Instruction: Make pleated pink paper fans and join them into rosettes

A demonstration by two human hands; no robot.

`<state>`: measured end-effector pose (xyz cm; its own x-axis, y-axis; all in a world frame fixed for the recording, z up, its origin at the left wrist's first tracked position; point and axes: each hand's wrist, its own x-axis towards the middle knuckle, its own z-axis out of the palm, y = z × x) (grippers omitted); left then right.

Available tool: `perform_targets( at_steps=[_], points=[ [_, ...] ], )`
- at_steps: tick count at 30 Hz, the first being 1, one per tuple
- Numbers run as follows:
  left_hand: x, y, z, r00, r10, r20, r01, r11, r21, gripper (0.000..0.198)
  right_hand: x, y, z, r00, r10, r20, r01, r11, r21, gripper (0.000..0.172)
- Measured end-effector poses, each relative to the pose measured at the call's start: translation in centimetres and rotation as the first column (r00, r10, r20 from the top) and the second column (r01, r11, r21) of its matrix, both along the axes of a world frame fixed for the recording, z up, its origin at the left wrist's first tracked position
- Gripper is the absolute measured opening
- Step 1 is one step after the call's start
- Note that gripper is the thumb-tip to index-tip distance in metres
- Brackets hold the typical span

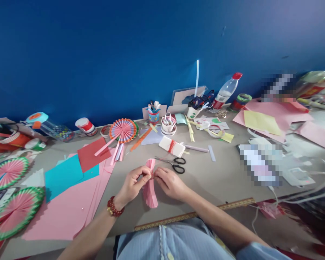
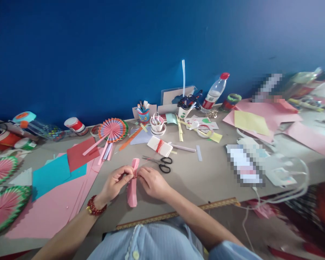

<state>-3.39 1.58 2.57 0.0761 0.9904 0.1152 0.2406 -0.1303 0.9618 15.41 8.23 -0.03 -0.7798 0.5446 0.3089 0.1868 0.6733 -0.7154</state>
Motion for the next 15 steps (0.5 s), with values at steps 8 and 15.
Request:
perform_targets(
  at_steps=[8, 15],
  points=[
    [-0.6, 0.1, 0.8, 0.989, -0.050, -0.139, 0.046, 0.998, -0.037, 0.015, 0.0, 0.4, 0.4, 0.999, 0.018, 0.038, -0.016, 0.999, -0.047, 0.014],
    [-0.2, 0.6, 1.6, 0.957, -0.044, -0.288, 0.029, 0.998, -0.056, 0.009, 0.8, 1.0, 2.3, 0.996, 0.068, 0.052, -0.059, 0.983, -0.172, 0.017]
  ],
)
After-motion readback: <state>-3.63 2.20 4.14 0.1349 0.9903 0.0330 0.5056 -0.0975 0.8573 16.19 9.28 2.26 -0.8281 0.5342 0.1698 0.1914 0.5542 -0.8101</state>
